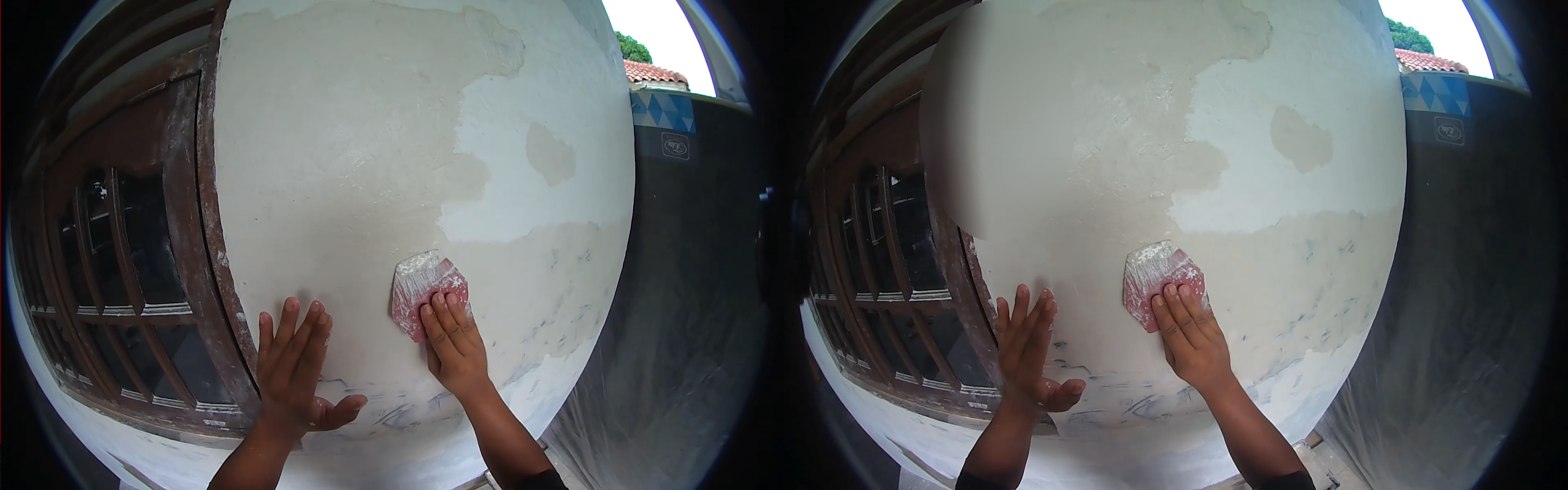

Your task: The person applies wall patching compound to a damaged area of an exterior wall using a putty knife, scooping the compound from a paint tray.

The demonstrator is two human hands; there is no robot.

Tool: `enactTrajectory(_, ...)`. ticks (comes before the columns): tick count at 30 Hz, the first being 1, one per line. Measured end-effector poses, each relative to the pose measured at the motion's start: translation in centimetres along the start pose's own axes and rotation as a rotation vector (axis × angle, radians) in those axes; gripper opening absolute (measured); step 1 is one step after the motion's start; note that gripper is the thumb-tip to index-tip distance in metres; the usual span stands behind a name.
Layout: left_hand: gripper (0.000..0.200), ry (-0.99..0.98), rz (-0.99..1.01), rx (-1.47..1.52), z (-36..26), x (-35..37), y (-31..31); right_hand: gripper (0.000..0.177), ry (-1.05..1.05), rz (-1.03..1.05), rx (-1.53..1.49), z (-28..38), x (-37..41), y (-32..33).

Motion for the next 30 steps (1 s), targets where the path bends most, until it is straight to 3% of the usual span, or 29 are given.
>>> enactTrajectory(6, 0.087, 0.027, -0.029, 0.153, -1.1, 3.2, -1.6, 0.039, -0.108, -0.033, 0.029, 1.3, 5.3, 4.9)
enactTrajectory(9, 0.082, 0.028, -0.059, 0.359, -3.9, 6.9, -3.2, 0.038, -0.588, -0.154, -0.163, -0.7, 10.1, 9.2)
enactTrajectory(10, 0.082, 0.056, -0.024, 0.402, -5.2, 8.5, -4.0, 0.034, -0.89, -0.292, -0.413, -1.4, 12.6, 9.8)
enactTrajectory(13, 0.08, 0.213, -0.056, 0.639, -8.8, 13.2, -6.5, 0.028, -1.385, -0.387, -0.91, -2.6, 18.7, 11.6)
enactTrajectory(16, 0.079, 0.408, 0.056, 0.792, -12.8, 17.0, -10.4, 0.027, -1.684, -0.409, -1.129, -3.2, 23.0, 13.6)
enactTrajectory(18, 0.075, 0.463, 0.103, 0.834, -15.6, 18.3, -11.9, 0.027, -1.757, -0.412, -1.118, -4.2, 25.3, 15.9)
enactTrajectory(22, 0.061, 0.854, 0.158, 1.003, -18.1, 24.4, -16.7, 0.025, -1.955, -0.331, -0.945, -6.7, 32.3, 20.7)
enactTrajectory(26, 0.054, 1.16, 0.409, 0.925, -20.2, 32.0, -20.4, 0.025, -1.994, -0.283, -0.778, -11.3, 41.4, 27.9)
enactTrajectory(30, 0.054, 1.355, 0.539, 0.855, -26.8, 34.8, -22.6, 0.026, -2.079, -0.038, -0.5, -14.3, 50.5, 35.9)
Point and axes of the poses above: each hand's wrist, its own x-axis away from the middle knuckle, its own y-axis out of the back of the hand, z = x × y, the point moved 7 cm from there along -x, towards the middle knuckle, and after that the axes turned 5 degrees about x, right-handed, at the moved point
